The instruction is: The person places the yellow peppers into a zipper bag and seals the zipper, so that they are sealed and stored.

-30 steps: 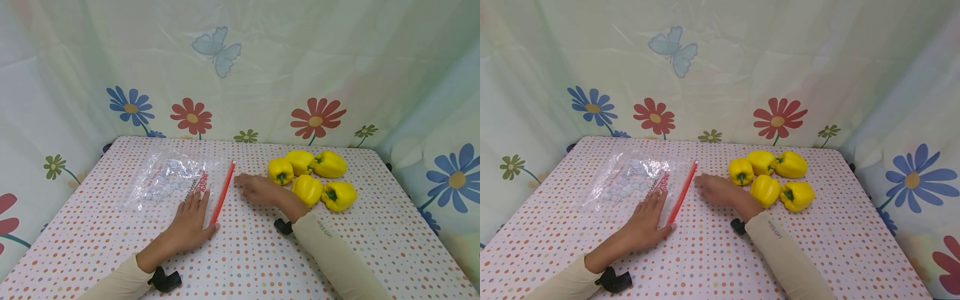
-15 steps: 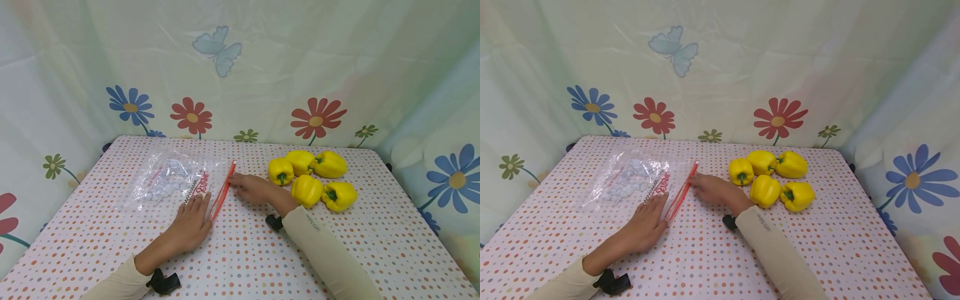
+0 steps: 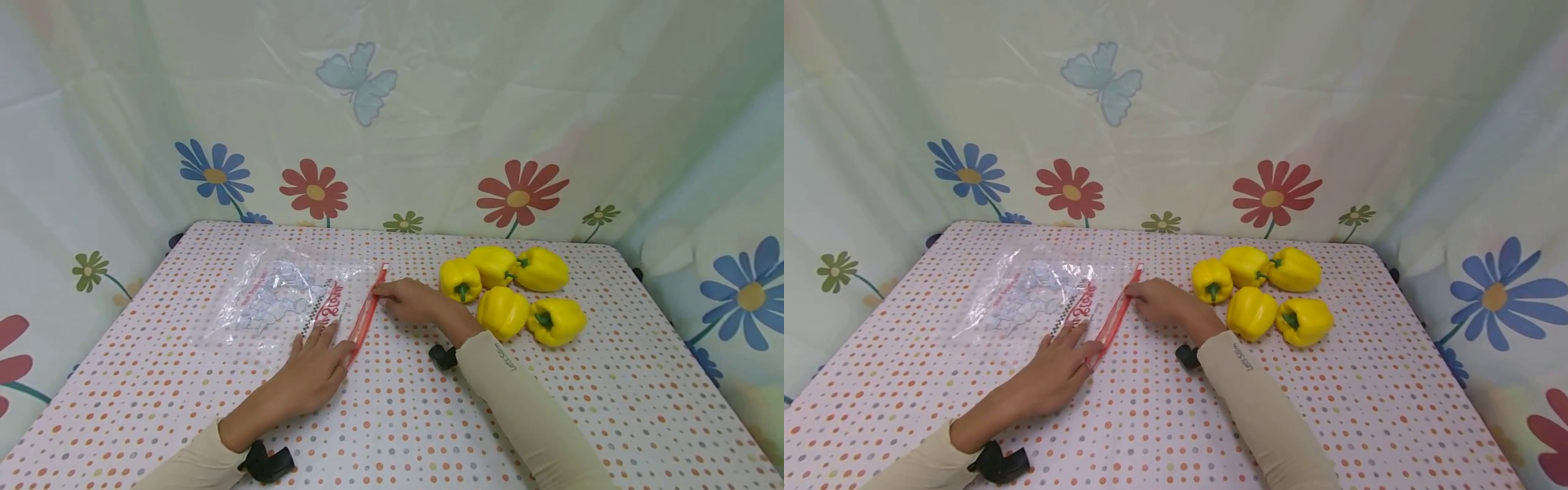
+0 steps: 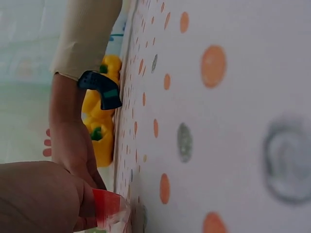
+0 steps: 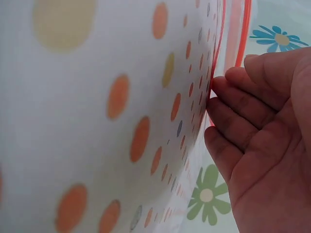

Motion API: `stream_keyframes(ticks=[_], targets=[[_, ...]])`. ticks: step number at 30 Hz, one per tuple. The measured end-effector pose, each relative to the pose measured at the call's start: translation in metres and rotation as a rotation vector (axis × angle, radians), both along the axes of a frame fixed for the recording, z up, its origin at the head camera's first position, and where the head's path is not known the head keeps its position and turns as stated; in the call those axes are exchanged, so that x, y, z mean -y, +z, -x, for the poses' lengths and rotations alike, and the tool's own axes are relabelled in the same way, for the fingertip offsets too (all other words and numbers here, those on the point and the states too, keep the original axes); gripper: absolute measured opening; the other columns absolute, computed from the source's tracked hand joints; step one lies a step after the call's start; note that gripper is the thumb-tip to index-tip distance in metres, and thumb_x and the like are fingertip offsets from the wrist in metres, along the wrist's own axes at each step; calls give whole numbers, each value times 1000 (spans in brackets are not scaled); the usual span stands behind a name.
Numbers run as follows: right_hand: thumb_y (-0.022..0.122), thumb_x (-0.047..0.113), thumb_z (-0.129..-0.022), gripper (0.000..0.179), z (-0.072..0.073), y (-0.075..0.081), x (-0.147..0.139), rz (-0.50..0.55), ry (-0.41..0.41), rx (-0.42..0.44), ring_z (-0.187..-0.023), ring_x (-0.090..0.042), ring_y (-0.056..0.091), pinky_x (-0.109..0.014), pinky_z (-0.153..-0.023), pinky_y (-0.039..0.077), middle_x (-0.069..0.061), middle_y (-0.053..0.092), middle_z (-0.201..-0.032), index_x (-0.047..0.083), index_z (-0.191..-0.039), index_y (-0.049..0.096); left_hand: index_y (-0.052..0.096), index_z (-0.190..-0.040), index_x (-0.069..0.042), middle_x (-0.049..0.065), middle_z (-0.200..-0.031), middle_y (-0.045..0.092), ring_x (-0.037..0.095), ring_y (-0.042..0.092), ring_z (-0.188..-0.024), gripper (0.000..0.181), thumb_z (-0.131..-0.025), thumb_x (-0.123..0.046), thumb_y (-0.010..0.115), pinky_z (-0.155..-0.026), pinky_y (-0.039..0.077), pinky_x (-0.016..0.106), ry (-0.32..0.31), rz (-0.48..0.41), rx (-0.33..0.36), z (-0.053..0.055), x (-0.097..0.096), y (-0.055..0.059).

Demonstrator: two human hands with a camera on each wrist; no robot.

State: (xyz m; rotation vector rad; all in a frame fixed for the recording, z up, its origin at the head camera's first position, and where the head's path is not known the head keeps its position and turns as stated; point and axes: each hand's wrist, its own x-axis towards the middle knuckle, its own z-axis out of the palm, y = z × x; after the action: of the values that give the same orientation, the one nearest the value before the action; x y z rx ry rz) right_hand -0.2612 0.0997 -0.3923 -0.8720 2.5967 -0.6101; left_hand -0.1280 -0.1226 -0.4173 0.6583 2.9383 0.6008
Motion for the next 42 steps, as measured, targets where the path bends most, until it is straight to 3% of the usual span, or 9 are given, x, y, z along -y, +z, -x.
stream_keyframes(ticks=[6, 10, 19, 27, 34, 37, 42], targets=[[48, 15, -101, 40, 0, 2, -1, -13, 33, -10, -138, -22, 36, -39, -113, 27, -3, 43, -148, 8, -140, 53, 51, -139, -2, 16, -152, 36, 37, 24, -142, 46, -96, -17, 48, -106, 15, 70, -2, -22, -24, -1, -2, 2], [48, 15, -101, 42, -1, 2, 1, -52, 48, -11, -140, -22, 33, -40, -114, 25, -3, 39, -151, 7, -142, 50, 46, -139, 9, 19, -150, 37, 35, 31, -139, 52, -92, -11, 53, -107, 21, 66, -1, -57, -84, -1, -3, 4], [46, 16, -102, 42, -1, 4, 4, -117, 38, -50, -139, -23, 34, -40, -113, 26, -5, 41, -150, 7, -143, 49, 46, -136, 14, 24, -148, 38, 36, 38, -135, 52, -87, -1, 54, -106, 32, 56, 15, -179, -223, -1, 1, 9], [46, 18, -103, 39, 1, 1, 3, -85, 21, -89, -131, -20, 46, -39, -110, 33, -3, 52, -141, 11, -140, 54, 46, -138, 10, 17, -151, 36, 32, 37, -137, 53, -87, -1, 56, -106, 30, 60, -25, -165, -185, -1, 5, 10], [45, 16, -102, 37, -2, 3, 2, -82, 2, -84, -116, -18, 55, -39, -105, 39, -3, 59, -131, 9, -137, 56, 64, -123, 5, 23, -144, 43, 39, 38, -135, 38, -85, 5, 62, -106, 28, 62, -84, -109, -251, 5, 6, 8], [45, 17, -102, 35, -2, 4, 3, -97, 1, -85, -109, -16, 56, -37, -102, 42, -2, 61, -127, 10, -135, 58, 65, -119, 6, 28, -143, 41, 43, 35, -135, 34, -85, 4, 62, -107, 28, 60, -52, -79, -237, 8, 8, 6], [47, 16, -102, 29, -3, 5, 5, -114, -2, -77, -87, -17, 55, -32, -86, 48, 2, 64, -106, 12, -126, 62, 57, -126, 13, 30, -145, 38, 43, 33, -136, 40, -86, 4, 59, -108, 29, 56, 13, -24, -182, 12, 11, 4]])
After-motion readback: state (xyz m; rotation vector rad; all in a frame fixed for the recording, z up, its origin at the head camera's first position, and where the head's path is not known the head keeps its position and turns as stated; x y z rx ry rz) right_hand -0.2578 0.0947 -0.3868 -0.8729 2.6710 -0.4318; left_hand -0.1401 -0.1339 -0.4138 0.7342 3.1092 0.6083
